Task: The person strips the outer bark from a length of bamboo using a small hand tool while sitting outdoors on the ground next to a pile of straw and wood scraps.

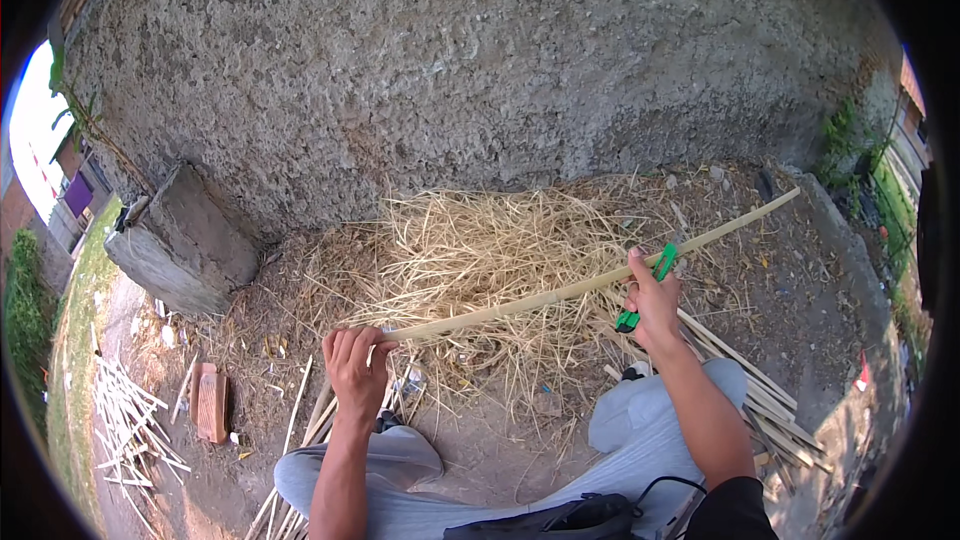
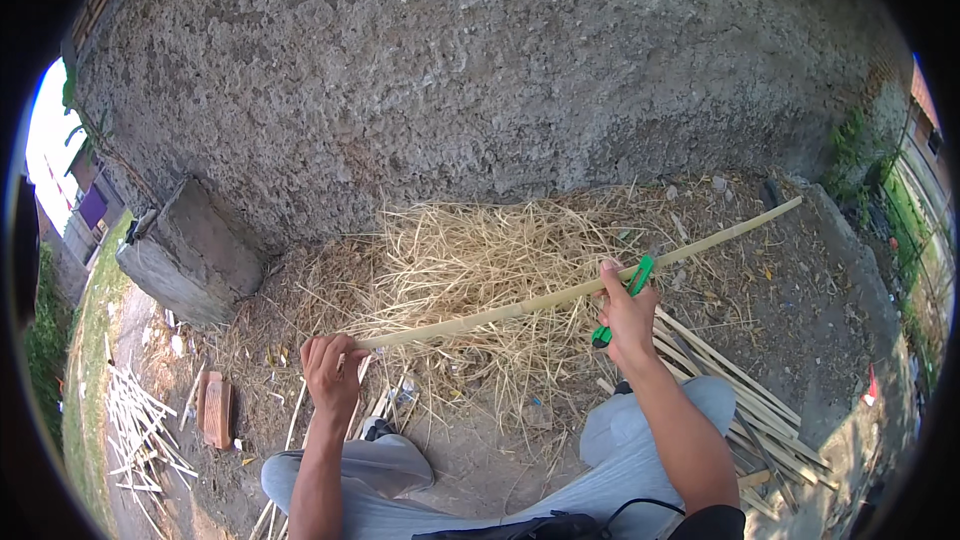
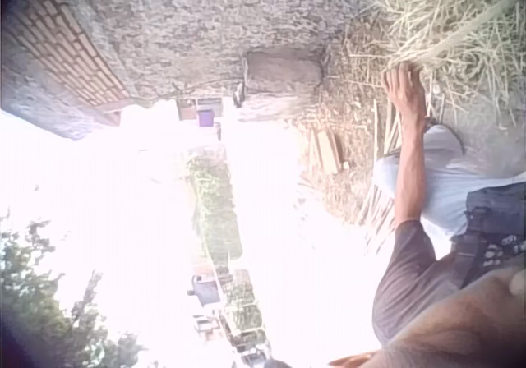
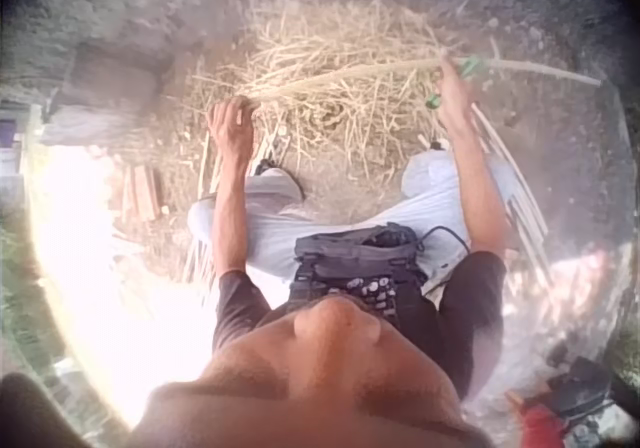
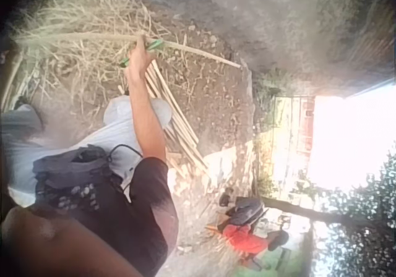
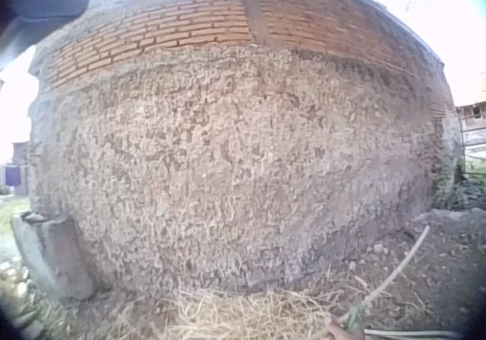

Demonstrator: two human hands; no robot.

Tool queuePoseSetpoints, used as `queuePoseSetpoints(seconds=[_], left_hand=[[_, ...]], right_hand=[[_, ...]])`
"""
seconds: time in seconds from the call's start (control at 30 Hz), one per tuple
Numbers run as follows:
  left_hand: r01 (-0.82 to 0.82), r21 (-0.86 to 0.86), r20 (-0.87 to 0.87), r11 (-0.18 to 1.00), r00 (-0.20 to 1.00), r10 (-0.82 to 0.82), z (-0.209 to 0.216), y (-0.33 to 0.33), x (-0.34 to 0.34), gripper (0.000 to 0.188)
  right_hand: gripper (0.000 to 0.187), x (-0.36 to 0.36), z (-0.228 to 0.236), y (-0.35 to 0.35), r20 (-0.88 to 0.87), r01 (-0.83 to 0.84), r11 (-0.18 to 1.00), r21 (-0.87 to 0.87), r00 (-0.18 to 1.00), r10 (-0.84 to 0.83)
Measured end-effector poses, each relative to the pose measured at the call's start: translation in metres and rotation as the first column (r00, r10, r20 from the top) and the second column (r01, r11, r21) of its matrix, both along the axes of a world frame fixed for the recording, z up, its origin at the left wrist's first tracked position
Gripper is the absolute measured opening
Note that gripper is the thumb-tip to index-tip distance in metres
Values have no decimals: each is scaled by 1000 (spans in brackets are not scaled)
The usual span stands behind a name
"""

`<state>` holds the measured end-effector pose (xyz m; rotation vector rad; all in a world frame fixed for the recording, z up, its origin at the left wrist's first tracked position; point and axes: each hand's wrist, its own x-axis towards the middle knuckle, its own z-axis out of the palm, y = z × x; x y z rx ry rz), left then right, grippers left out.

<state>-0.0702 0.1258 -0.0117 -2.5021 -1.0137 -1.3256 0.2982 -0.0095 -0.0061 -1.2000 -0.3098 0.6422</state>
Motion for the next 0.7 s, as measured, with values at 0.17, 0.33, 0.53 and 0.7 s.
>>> queuePoseSetpoints(seconds=[0.17, 0.33, 0.53, 0.7], left_hand=[[-60, -66, 3, 996, 998, 60, -6, 10, -10, 18], [-130, -147, 4, 980, 991, 132, -5, 13, -14, 18], [-155, -111, 5, 982, 988, 157, -5, 14, -15, 20], [-154, -144, -14, 978, 988, 153, -6, 15, -17, 22]], right_hand=[[28, -3, 2, 0, 19, -56, 998, -5, 998, 56], [32, -4, 0, 0, -6, -113, 993, 29, 994, 113], [30, -5, 1, -2, 13, -162, 987, -24, 987, 162], [30, -4, -1, -2, 21, -164, 986, -21, 986, 164]])
